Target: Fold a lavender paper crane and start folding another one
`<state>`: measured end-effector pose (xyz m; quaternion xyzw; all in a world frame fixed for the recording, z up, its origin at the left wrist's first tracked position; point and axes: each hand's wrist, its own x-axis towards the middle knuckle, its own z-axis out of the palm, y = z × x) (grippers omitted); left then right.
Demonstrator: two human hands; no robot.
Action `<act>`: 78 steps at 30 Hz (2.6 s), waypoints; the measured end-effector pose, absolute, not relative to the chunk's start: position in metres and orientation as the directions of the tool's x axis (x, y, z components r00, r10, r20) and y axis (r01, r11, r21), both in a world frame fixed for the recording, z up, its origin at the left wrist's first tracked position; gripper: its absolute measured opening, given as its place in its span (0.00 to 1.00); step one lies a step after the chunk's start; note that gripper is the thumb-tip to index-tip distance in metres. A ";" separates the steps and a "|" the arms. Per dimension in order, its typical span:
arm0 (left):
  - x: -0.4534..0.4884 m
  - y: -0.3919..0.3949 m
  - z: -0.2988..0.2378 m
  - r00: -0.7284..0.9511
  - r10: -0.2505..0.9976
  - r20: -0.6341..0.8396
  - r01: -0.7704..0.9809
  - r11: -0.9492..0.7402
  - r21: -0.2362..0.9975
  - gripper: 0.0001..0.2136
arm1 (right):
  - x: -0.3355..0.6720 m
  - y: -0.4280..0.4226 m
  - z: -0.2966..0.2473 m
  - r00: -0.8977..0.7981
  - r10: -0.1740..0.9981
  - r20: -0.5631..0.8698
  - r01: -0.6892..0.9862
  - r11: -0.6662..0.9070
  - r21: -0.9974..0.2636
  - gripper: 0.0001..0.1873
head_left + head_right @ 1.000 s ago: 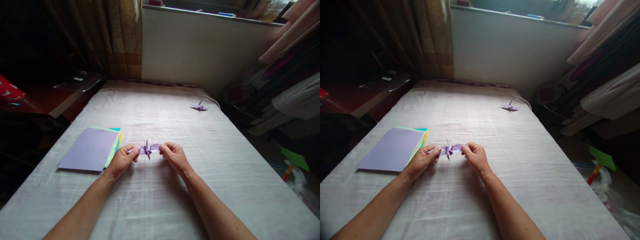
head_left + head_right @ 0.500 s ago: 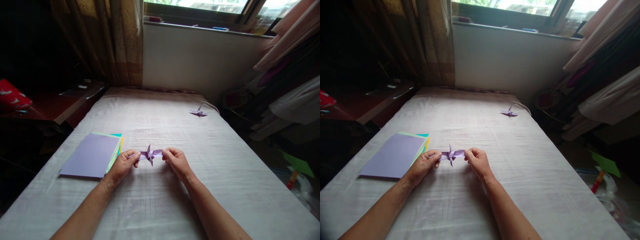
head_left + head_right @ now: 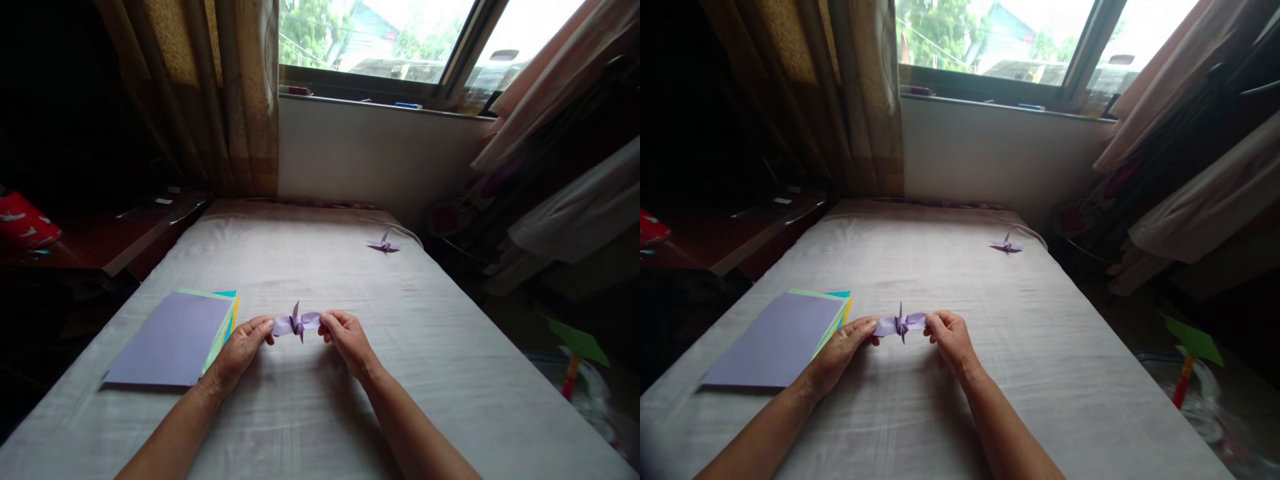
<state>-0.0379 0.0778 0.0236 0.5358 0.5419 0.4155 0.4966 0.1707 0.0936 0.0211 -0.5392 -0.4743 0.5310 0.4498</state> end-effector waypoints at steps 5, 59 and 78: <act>-0.026 0.091 0.033 0.109 0.979 -0.172 0.115 0.159 0.981 0.17 | 0.180 0.101 0.024 -0.007 0.994 -0.110 0.062 -0.109 -0.992 0.16; -0.013 0.123 0.001 -0.078 0.991 -0.109 0.045 0.113 0.993 0.20 | 0.265 0.241 0.018 0.387 0.868 0.310 0.860 -0.220 -0.460 0.11; -0.015 0.123 -0.011 -0.083 0.991 -0.107 0.123 0.117 0.985 0.15 | 0.304 0.311 -0.016 0.514 0.812 0.277 0.823 -0.376 -0.427 0.13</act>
